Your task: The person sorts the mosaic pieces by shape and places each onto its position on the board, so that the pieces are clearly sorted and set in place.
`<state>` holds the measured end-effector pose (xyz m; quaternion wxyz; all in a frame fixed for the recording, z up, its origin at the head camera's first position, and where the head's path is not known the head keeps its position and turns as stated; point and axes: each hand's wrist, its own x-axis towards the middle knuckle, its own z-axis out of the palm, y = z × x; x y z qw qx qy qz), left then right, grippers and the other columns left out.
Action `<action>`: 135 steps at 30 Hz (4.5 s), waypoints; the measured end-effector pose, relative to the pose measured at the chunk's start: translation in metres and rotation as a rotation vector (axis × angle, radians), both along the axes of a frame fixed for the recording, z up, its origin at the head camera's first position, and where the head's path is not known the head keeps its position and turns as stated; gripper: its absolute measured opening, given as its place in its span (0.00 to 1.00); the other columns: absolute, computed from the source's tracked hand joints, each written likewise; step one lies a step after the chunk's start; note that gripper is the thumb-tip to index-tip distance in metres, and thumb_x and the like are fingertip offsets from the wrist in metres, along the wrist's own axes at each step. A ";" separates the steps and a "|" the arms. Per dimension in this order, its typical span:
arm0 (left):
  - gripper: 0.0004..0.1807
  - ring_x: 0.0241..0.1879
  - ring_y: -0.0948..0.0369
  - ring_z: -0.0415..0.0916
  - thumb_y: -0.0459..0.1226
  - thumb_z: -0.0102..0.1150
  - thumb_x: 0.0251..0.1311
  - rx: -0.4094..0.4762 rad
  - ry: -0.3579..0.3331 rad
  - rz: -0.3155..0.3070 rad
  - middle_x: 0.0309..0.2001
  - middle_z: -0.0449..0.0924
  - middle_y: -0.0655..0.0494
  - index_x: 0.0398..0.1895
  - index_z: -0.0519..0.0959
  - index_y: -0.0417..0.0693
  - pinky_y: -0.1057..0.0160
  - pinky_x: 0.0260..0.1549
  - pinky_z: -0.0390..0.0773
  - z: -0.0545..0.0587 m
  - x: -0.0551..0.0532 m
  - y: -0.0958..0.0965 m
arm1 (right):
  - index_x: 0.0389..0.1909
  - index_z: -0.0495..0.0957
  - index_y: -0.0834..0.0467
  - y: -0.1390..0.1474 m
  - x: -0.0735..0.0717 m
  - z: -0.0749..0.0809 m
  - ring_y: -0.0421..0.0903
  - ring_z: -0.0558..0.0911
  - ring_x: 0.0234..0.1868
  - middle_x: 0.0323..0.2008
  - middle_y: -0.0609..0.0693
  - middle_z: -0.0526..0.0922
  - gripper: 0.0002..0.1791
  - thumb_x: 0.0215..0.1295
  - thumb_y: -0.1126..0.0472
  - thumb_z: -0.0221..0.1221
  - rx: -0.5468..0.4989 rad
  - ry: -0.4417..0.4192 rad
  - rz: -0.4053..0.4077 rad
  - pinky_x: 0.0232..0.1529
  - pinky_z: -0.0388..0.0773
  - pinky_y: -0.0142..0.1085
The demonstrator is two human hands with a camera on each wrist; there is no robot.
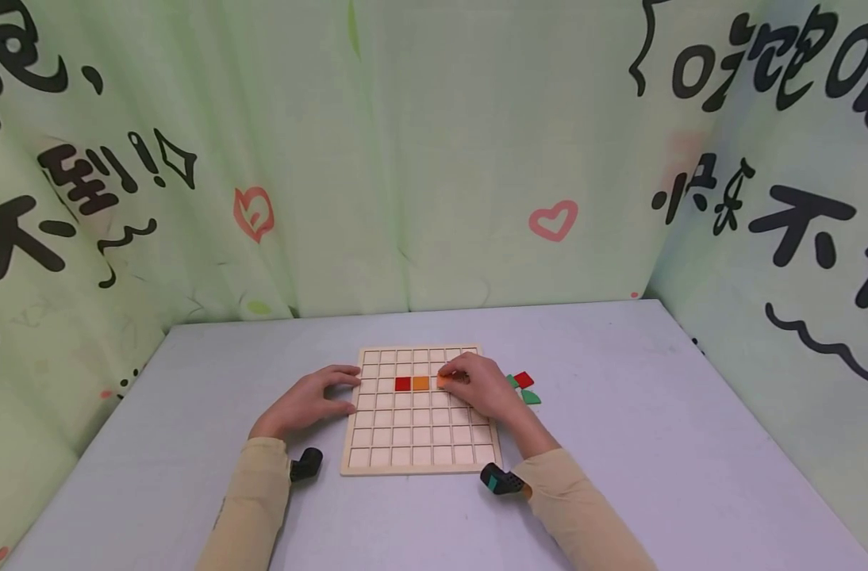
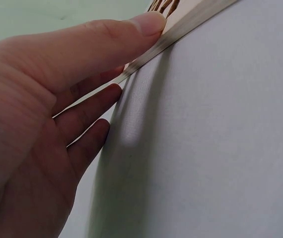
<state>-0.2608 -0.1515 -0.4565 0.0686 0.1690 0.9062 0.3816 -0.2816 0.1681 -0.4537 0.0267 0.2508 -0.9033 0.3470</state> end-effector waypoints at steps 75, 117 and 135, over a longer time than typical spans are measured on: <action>0.23 0.68 0.52 0.63 0.35 0.71 0.53 0.005 0.006 -0.022 0.65 0.71 0.54 0.54 0.81 0.41 0.53 0.67 0.63 0.002 0.002 -0.001 | 0.45 0.85 0.58 -0.010 -0.001 -0.005 0.43 0.74 0.34 0.40 0.49 0.81 0.10 0.63 0.63 0.64 0.055 -0.008 -0.040 0.36 0.74 0.36; 0.23 0.67 0.51 0.64 0.35 0.72 0.52 0.017 0.022 -0.026 0.64 0.72 0.53 0.53 0.81 0.41 0.51 0.66 0.65 0.001 0.002 -0.001 | 0.55 0.79 0.62 0.056 0.008 0.011 0.54 0.79 0.49 0.53 0.58 0.79 0.19 0.65 0.60 0.63 0.013 -0.113 -0.234 0.45 0.82 0.45; 0.23 0.68 0.52 0.63 0.35 0.71 0.53 0.017 0.001 -0.010 0.64 0.72 0.54 0.54 0.81 0.42 0.53 0.67 0.64 0.002 0.003 -0.001 | 0.59 0.75 0.64 0.114 0.016 0.013 0.60 0.75 0.53 0.56 0.64 0.76 0.23 0.66 0.59 0.61 0.101 -0.132 -0.332 0.51 0.78 0.54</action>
